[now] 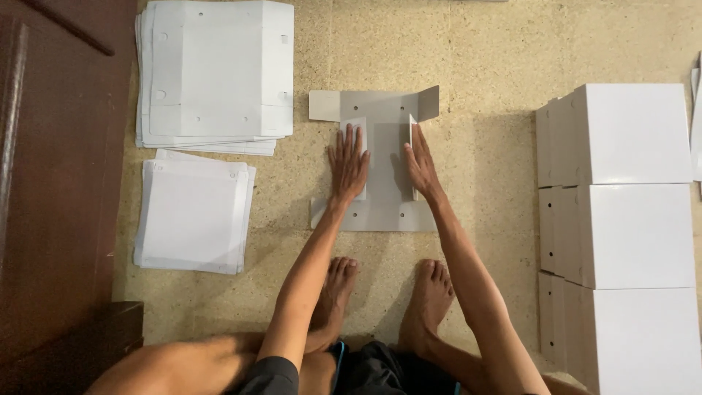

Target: Assembling cardboard boxes by folding flat pre-cut sheets into their final 3D shape.

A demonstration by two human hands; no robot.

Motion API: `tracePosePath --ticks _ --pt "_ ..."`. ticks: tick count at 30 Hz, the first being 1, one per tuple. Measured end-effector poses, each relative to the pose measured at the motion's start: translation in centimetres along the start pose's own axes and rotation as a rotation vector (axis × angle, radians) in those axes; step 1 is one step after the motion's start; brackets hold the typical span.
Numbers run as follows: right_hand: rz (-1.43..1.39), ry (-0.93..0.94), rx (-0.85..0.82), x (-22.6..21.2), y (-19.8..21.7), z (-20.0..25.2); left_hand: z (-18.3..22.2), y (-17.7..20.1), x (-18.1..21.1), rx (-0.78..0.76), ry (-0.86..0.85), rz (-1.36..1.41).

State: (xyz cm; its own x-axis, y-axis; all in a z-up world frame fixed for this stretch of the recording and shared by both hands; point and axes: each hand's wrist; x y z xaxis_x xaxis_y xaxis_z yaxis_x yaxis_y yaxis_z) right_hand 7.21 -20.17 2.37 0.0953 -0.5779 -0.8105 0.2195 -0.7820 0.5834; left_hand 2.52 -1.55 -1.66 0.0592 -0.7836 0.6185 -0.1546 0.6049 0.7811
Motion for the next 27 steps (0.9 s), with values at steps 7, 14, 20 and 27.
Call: tracePosePath --ticks 7,14,20,27 --pt "0.393 0.120 0.097 1.9 -3.9 0.8 0.3 -1.0 0.4 0.061 -0.052 -0.268" --pt "0.667 0.213 0.254 2.6 -5.7 0.8 0.0 -1.3 0.1 0.037 -0.101 -0.375" --pt "0.721 0.229 0.275 3.3 -6.1 0.7 0.2 -0.9 0.1 0.047 -0.147 -0.354" --pt "0.777 0.213 0.145 2.5 -4.4 -0.9 -1.3 -0.5 -1.1 0.000 -0.211 -0.328"
Point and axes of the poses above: each hand's wrist, its own z-axis away from the middle knuckle, its own y-axis out of the back of the hand, x = y × z, and after that the axes turned 4 degrees about x, right-handed
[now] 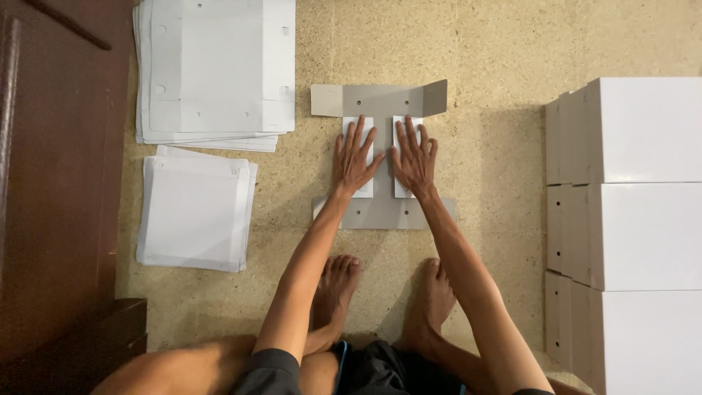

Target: Assembling cardboard boxes by folding flat pre-cut sheets into their final 3D shape.

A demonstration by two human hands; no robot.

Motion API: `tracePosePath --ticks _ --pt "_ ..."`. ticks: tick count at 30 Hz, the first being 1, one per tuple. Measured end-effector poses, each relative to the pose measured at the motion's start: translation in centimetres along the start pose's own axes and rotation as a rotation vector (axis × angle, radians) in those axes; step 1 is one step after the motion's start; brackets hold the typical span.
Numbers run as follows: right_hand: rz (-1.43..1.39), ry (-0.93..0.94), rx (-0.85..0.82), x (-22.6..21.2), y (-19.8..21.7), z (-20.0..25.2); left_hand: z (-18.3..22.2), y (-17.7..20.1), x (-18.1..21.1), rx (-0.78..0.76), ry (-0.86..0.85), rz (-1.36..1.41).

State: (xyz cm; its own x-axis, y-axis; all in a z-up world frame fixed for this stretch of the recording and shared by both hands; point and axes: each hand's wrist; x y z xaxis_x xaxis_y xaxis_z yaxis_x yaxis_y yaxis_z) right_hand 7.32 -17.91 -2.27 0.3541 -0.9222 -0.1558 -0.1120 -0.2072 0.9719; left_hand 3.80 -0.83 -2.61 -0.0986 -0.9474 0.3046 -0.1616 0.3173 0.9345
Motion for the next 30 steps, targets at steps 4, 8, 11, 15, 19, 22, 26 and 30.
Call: tracePosePath --ticks 4,8,11,15,19,22,26,30 --pt "-0.056 0.024 -0.008 0.1 -1.0 0.3 0.2 -0.4 0.1 -0.006 -0.037 -0.022" --pt "-0.040 0.037 0.049 -0.3 -1.0 0.3 0.3 -0.2 0.1 0.023 -0.030 -0.025" --pt "-0.028 0.020 0.034 0.1 -1.6 0.0 -0.1 0.2 0.6 0.003 -0.031 -0.095" --pt "-0.104 0.023 -0.008 1.3 -2.1 0.1 -0.1 -0.4 2.0 0.014 0.023 -0.119" --pt "-0.146 0.018 -0.019 0.3 0.4 1.2 0.1 -0.8 2.5 0.016 0.064 -0.020" --pt "-0.022 0.027 0.022 -0.3 -0.4 2.9 1.1 -0.2 2.2 0.057 0.009 0.005" --pt "-0.014 0.021 0.017 -0.8 0.2 3.4 1.7 -0.2 2.3 0.071 0.006 -0.011" --pt "-0.018 0.025 0.014 -0.2 -0.1 2.6 0.8 -0.8 2.0 0.078 -0.003 -0.014"
Point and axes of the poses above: each hand's wrist, its own z-axis away from the middle knuckle, its own y-axis out of the back of the hand, x = y × z, and after that the axes turned 4 degrees about x, right-handed
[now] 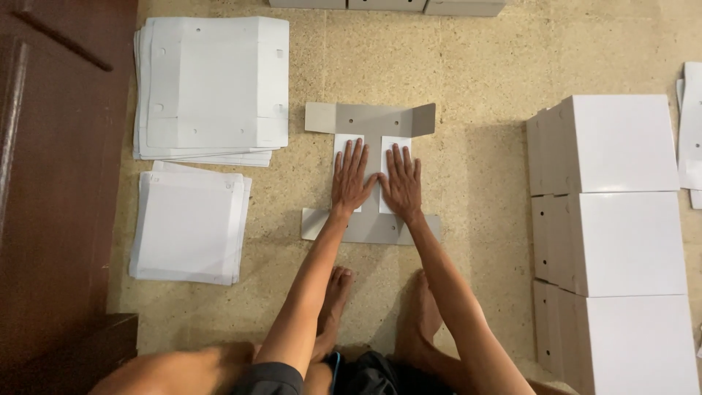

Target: Assembling cardboard boxes by folding flat pre-cut sheets into their final 3D shape.

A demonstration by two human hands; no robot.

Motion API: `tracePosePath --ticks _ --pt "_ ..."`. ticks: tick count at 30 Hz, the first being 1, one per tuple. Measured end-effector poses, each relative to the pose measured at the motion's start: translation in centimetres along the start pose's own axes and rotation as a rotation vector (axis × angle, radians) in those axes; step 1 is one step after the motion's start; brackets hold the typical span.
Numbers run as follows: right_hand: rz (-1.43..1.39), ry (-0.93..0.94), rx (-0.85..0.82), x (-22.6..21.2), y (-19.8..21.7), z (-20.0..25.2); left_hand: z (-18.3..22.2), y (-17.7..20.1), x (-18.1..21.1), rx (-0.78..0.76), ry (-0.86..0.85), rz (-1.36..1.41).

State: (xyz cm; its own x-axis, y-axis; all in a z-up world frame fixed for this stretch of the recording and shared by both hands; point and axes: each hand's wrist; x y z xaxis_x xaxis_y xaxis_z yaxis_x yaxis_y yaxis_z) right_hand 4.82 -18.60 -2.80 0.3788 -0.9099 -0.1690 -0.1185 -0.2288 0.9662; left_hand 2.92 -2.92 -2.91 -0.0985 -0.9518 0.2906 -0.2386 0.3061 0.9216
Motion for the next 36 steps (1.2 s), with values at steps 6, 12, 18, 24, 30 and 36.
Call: tracePosePath --ticks 6,12,18,24,30,36 --pt "-0.286 -0.090 -0.035 1.5 0.5 -0.2 -0.8 2.7 -0.7 -0.073 0.034 0.160" --pt "-0.600 -0.502 0.035 7.1 0.4 4.8 2.2 8.8 -3.0 0.024 0.473 0.304" --pt "-0.413 -0.666 0.197 4.3 3.7 12.7 13.1 6.6 -3.6 0.148 0.763 0.232" --pt "-0.399 -0.698 0.277 1.2 3.7 15.0 16.0 5.9 -1.2 0.315 0.583 0.405" --pt "-0.610 -0.516 0.467 -3.1 5.6 15.7 16.4 8.2 0.7 0.322 0.334 0.439" --pt "-0.594 -0.329 0.290 -7.7 8.7 17.0 17.8 7.4 0.9 0.219 0.139 0.382"
Point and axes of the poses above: each hand's wrist, its own z-axis away from the middle knuckle, its own y-axis out of the back of the hand, x = y × z, and after that the axes turned 4 degrees about x, right-handed
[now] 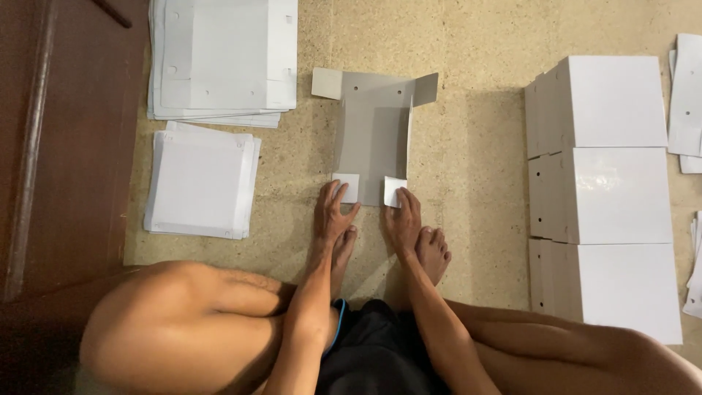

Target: Assembling cardboard boxes by folding flat pre-cut sheets into their final 3D shape.

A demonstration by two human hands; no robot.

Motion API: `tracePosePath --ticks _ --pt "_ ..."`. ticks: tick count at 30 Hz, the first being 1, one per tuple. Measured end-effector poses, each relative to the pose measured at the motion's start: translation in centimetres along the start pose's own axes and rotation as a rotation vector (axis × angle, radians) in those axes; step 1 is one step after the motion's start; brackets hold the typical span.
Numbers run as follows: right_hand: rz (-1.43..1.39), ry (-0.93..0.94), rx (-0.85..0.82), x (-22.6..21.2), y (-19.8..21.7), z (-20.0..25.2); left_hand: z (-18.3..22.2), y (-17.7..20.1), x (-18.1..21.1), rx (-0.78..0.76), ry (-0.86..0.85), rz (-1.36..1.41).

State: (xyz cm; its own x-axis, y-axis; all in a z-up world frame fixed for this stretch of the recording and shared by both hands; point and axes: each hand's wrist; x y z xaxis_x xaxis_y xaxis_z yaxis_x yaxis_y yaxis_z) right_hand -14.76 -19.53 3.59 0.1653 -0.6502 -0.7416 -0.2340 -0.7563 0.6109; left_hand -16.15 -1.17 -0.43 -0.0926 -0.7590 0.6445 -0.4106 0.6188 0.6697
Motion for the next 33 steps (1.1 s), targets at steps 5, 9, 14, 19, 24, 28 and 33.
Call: tracePosePath --ticks 5,9,14,19,24,28,33 --pt "0.210 0.084 -0.128 -0.3 0.1 -0.1 -0.4 -0.2 -0.4 -0.105 -0.058 -0.094" --pt "0.317 0.107 -0.162 0.6 -0.6 -0.2 -1.0 0.0 -0.2 -0.164 -0.044 -0.149" --pt "0.304 0.053 -0.241 0.7 -0.2 -0.5 -1.2 0.2 -0.2 -0.212 -0.022 -0.170" --pt "0.269 0.067 -0.243 1.3 -0.3 -0.6 -1.2 0.1 -1.0 -0.214 -0.036 -0.149" --pt "0.087 -0.025 -0.138 2.9 -1.3 -1.2 -0.9 0.7 -0.8 -0.136 0.011 -0.029" --pt "-0.082 -0.063 -0.056 4.8 -1.9 -2.1 -2.0 1.6 0.5 -0.019 0.105 0.055" --pt "-0.163 -0.208 -0.007 5.2 -1.8 -4.4 -4.4 1.2 1.3 0.137 0.222 0.143"
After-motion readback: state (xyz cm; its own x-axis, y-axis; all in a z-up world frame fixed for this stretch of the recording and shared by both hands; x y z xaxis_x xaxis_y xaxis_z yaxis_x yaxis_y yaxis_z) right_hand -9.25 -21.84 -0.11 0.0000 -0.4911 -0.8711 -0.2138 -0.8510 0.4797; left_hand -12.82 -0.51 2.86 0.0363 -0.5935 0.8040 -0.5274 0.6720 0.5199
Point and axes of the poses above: each hand's wrist, its own z-axis away from the middle knuckle, its own y-axis out of the back of the hand, x = y × z, and after that the axes turned 4 degrees about x, right-handed
